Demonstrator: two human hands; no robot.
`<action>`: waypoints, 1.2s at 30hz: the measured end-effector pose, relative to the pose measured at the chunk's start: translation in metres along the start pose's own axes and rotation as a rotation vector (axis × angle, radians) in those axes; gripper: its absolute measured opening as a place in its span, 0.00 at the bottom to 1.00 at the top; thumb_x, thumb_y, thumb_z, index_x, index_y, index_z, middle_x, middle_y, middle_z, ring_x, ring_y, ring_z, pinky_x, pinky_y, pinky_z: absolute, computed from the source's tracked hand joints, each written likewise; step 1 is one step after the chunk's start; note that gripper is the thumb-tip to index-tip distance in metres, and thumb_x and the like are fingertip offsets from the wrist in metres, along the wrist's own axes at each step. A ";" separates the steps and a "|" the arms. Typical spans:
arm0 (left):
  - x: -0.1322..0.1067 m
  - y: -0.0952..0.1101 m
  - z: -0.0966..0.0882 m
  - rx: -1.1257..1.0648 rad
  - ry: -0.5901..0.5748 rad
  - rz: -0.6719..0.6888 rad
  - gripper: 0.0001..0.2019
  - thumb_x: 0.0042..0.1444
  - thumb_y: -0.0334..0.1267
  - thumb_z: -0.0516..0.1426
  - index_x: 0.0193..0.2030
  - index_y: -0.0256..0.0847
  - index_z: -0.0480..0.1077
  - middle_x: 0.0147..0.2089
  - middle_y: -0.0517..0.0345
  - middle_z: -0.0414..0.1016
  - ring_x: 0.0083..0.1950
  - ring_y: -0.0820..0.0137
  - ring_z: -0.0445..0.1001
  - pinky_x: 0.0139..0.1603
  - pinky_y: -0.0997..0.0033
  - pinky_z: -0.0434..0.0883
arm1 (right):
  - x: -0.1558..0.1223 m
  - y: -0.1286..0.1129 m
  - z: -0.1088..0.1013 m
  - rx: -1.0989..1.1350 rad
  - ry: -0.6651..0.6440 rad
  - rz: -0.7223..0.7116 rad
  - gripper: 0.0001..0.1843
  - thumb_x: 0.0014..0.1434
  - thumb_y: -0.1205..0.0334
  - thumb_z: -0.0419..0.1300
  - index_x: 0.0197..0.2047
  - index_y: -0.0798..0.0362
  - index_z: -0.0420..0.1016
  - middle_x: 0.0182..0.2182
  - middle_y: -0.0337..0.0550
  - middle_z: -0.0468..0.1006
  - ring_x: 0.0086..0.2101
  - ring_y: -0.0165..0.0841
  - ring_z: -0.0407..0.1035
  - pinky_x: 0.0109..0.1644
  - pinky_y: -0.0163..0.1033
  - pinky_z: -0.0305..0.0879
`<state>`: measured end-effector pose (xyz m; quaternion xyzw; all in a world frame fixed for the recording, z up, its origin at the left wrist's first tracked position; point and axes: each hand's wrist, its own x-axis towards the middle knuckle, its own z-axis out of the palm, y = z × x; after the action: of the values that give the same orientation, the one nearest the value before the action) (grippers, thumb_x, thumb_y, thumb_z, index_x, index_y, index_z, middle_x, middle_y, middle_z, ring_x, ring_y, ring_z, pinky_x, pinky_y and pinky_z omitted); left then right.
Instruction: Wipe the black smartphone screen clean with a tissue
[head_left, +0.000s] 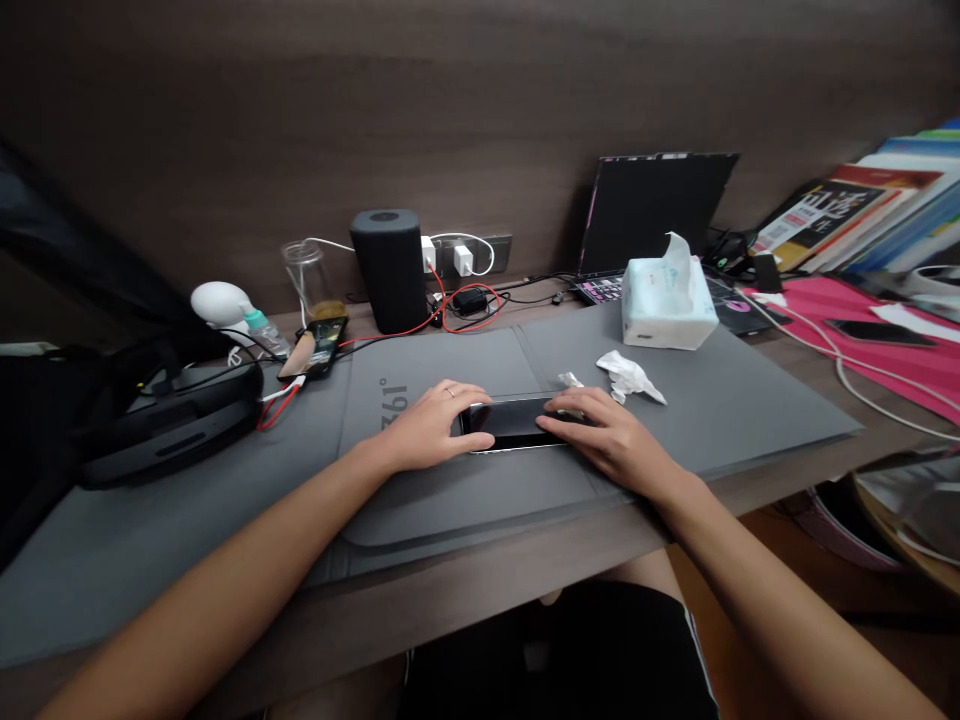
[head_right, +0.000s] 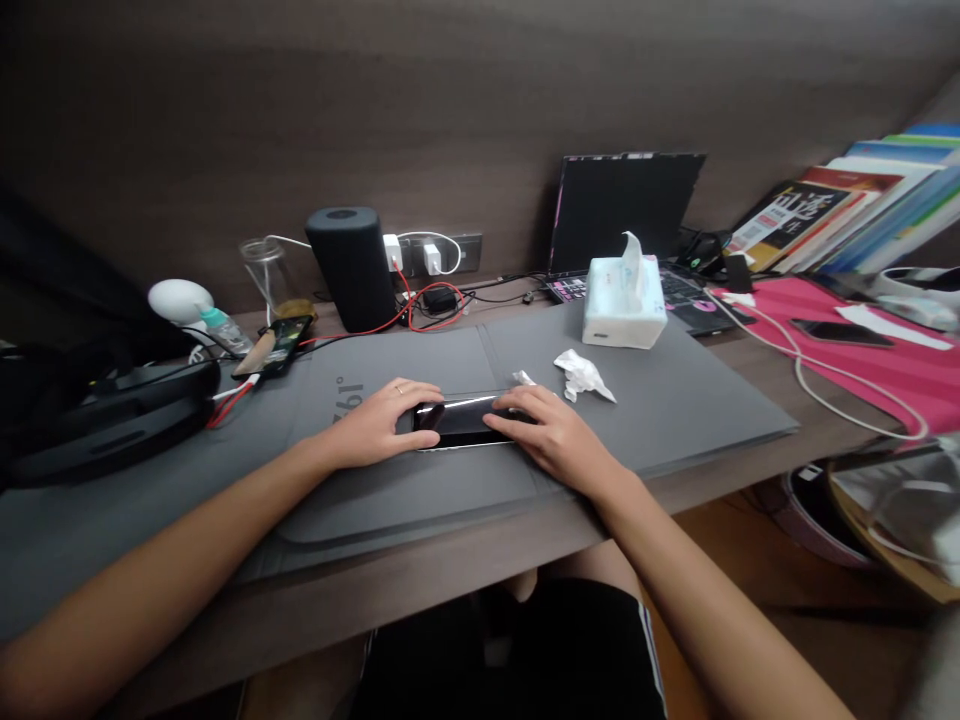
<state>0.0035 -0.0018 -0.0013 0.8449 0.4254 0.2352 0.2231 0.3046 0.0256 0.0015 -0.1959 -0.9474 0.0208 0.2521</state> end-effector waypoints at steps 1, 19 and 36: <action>0.000 0.000 0.000 -0.008 -0.005 0.001 0.20 0.61 0.50 0.59 0.57 0.46 0.69 0.61 0.53 0.71 0.63 0.59 0.65 0.64 0.53 0.63 | 0.000 0.000 0.000 -0.009 -0.005 0.002 0.22 0.66 0.71 0.52 0.59 0.45 0.72 0.52 0.51 0.75 0.53 0.41 0.66 0.55 0.54 0.68; -0.002 -0.005 0.000 0.014 0.100 -0.017 0.19 0.58 0.51 0.61 0.53 0.47 0.71 0.53 0.55 0.76 0.57 0.59 0.70 0.58 0.54 0.68 | -0.015 0.042 -0.061 -0.340 0.223 0.508 0.13 0.65 0.58 0.53 0.46 0.49 0.78 0.45 0.51 0.78 0.47 0.46 0.73 0.52 0.54 0.69; -0.001 -0.004 -0.002 0.099 0.117 0.103 0.21 0.54 0.51 0.64 0.49 0.43 0.70 0.52 0.53 0.75 0.52 0.61 0.71 0.56 0.58 0.69 | 0.063 0.060 -0.006 -0.045 -0.076 0.379 0.23 0.64 0.46 0.56 0.53 0.51 0.77 0.54 0.53 0.76 0.53 0.48 0.72 0.58 0.56 0.67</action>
<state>-0.0004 0.0001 -0.0019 0.8604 0.4049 0.2741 0.1437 0.2792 0.1044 0.0279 -0.3755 -0.9027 0.0540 0.2030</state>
